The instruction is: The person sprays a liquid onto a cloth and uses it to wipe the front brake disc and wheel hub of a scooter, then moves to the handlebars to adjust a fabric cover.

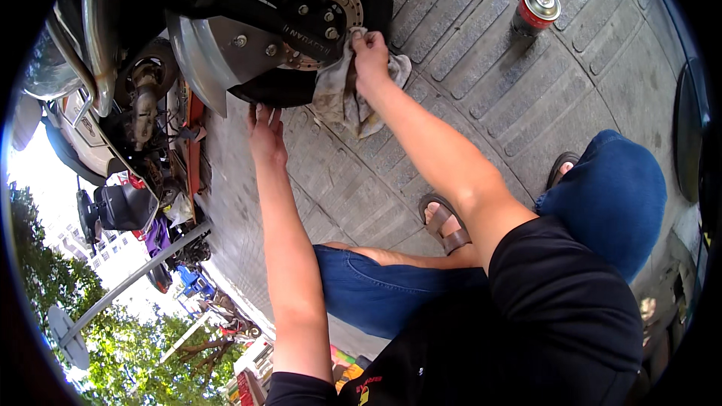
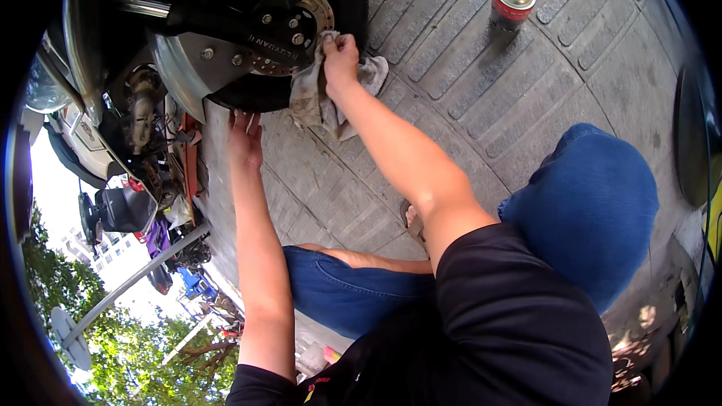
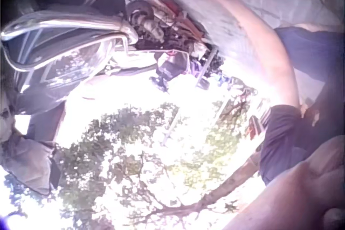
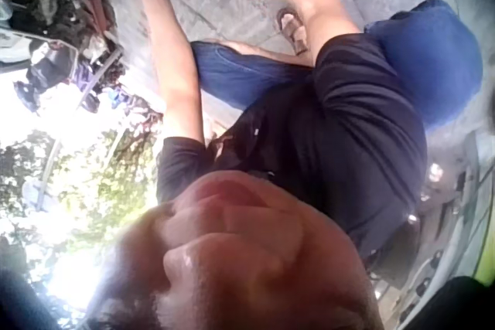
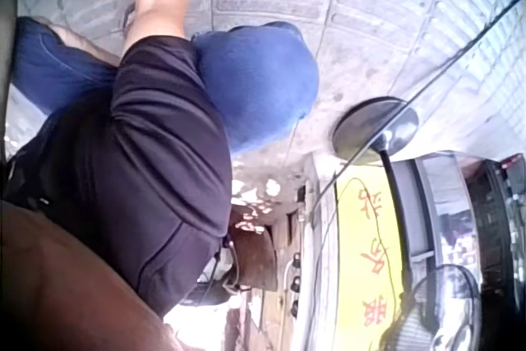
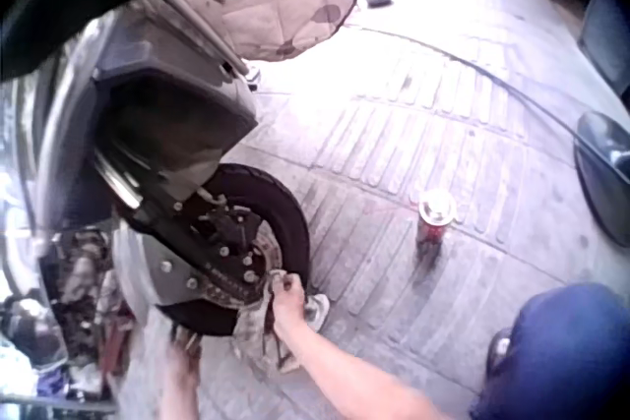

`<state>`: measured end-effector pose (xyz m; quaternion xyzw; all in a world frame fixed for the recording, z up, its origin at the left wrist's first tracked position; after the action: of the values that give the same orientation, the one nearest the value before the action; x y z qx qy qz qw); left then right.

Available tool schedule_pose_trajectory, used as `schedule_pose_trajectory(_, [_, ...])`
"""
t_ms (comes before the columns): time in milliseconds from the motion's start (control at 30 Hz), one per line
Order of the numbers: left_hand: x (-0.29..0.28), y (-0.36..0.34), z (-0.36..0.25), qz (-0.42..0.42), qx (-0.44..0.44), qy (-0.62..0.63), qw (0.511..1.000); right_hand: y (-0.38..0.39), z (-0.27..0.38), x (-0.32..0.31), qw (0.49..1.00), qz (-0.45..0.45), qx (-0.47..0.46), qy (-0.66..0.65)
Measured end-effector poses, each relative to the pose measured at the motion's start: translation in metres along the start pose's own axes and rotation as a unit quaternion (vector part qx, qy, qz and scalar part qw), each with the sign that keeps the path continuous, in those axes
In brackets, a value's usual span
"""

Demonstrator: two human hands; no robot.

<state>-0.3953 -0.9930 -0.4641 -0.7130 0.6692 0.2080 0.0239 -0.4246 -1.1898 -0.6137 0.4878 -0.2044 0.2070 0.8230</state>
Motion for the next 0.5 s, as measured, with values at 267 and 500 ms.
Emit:
schedule_pose_trajectory(267, [0.001, -0.003, 0.000, -0.015, -0.006, -0.013, 1.000, -0.047, 0.102, 0.018, 0.944, 0.206, -0.214, 0.145])
schedule_pose_trajectory(500, [0.005, -0.002, -0.002, -0.015, 0.005, -0.037, 0.999, -0.040, 0.068, 0.021, 0.972, 0.223, -0.063, -0.039])
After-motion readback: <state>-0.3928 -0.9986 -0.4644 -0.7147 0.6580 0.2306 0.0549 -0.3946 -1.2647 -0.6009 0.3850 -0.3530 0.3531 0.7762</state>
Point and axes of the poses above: each hand's wrist, its own y-axis away from the middle knuckle, its own x-axis out of the palm, z = x × y, the point moved 3 cm from there along -y, towards the middle knuckle, and after that the axes turned 9 degrees about x, right-handed, at the moved point
